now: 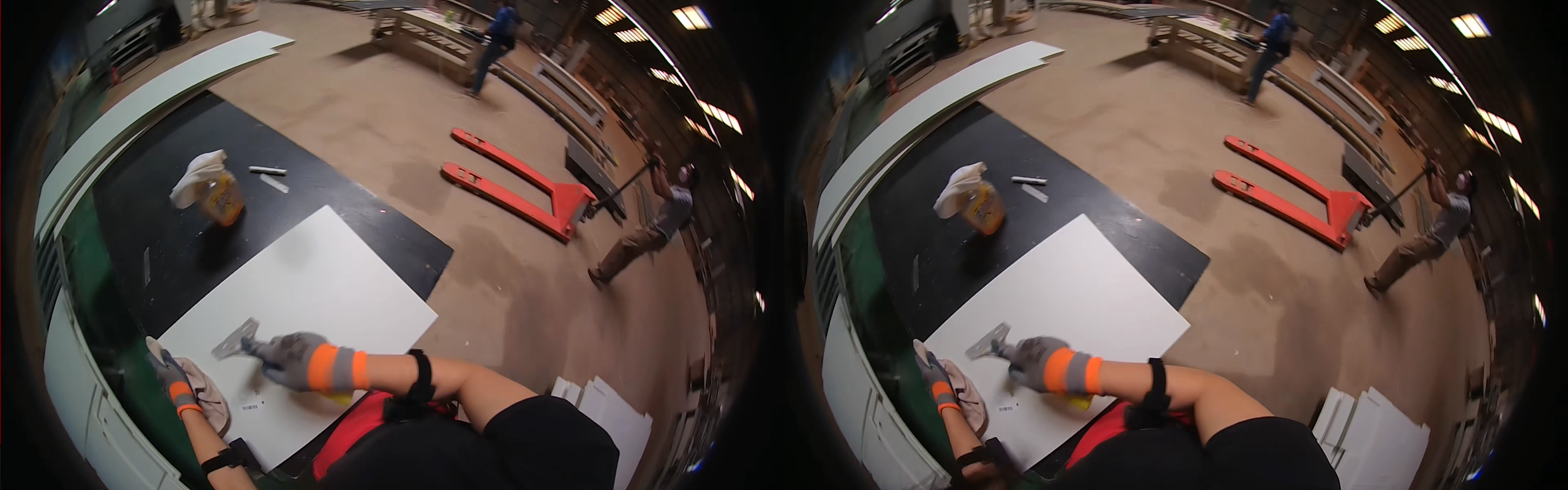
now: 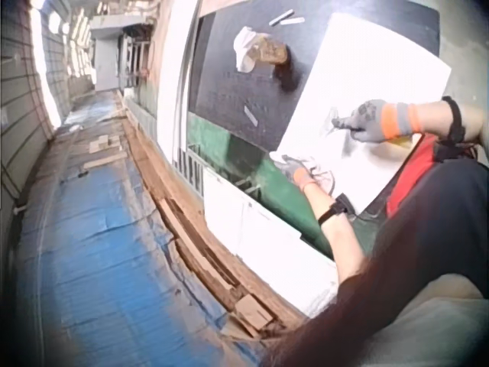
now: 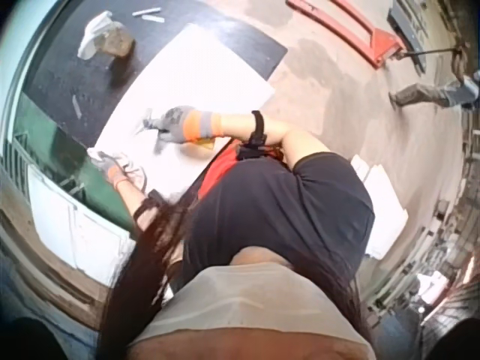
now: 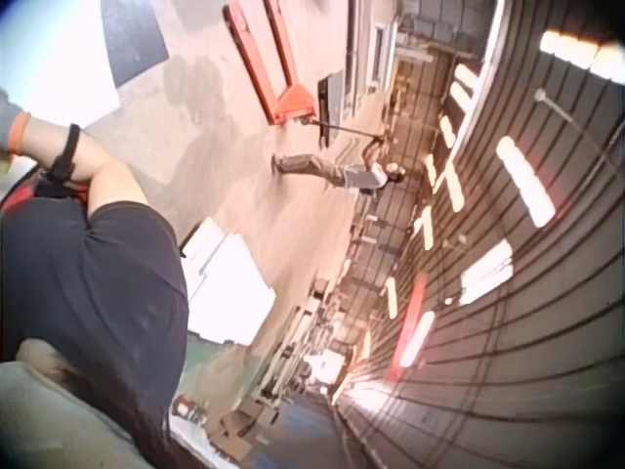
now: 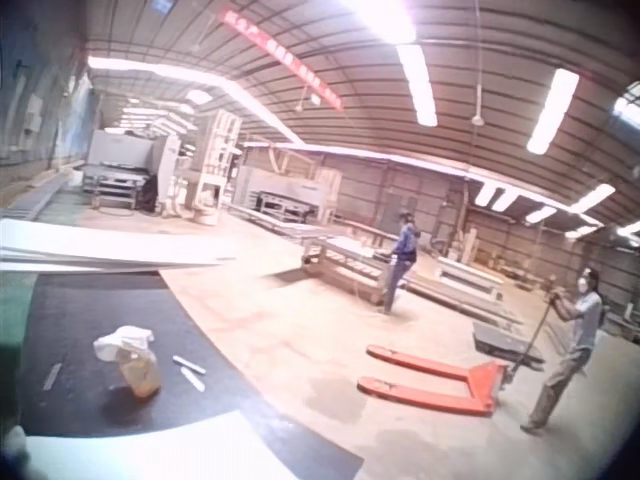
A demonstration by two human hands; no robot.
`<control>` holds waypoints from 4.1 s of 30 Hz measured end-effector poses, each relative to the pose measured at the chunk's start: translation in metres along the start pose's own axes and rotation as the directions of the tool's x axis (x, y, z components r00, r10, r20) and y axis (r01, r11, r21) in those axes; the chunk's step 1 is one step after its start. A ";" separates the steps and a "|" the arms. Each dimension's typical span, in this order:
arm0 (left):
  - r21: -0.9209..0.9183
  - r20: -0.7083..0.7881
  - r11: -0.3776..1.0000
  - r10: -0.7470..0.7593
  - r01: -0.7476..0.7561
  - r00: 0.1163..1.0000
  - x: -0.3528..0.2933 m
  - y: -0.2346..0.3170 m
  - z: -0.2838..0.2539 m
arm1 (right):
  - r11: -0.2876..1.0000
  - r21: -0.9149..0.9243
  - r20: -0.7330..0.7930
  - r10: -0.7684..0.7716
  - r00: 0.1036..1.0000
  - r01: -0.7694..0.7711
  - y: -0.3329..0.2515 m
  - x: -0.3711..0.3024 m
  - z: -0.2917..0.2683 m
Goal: Cleaning and scraping residue from white furniture panels using a scraper and cloth.
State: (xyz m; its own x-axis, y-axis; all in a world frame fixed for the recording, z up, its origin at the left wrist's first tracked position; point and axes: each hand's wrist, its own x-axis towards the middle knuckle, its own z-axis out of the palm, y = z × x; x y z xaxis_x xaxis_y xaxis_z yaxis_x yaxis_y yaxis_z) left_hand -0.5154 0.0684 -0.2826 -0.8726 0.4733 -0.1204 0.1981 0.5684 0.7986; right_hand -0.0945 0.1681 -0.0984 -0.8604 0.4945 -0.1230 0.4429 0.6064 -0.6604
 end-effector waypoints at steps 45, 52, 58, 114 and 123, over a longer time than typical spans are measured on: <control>0.076 0.044 0.708 0.701 -0.702 0.712 -0.005 0.321 0.145 | 0.946 0.043 -0.601 -0.233 0.765 0.322 0.135 0.225 -0.321; -0.398 0.407 0.757 0.652 -0.517 0.640 -0.029 0.337 0.242 | 0.547 -0.780 0.036 -0.446 0.894 0.305 0.103 0.272 -0.279; -0.216 0.287 0.799 0.601 -0.561 0.746 -0.035 0.354 0.271 | 0.824 -0.558 -0.053 -0.148 0.988 0.093 0.109 0.291 -0.262; -0.625 0.342 0.756 0.491 -0.196 0.801 -0.302 0.135 0.231 | -0.217 0.841 -0.382 0.410 0.828 0.496 0.183 -0.281 -0.014; 0.160 0.073 0.656 0.737 -0.738 0.672 -0.386 0.106 0.218 | 0.610 0.792 -0.515 0.702 0.493 -0.041 0.250 -0.335 -0.019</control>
State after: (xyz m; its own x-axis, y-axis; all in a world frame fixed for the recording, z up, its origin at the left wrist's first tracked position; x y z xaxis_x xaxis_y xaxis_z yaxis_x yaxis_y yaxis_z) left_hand -0.0599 0.0924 -0.2798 -0.4074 0.7861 0.4647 0.8450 0.1315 0.5184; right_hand 0.3090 0.1656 -0.2081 0.0167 0.9897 -0.1423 0.1054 -0.1433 -0.9840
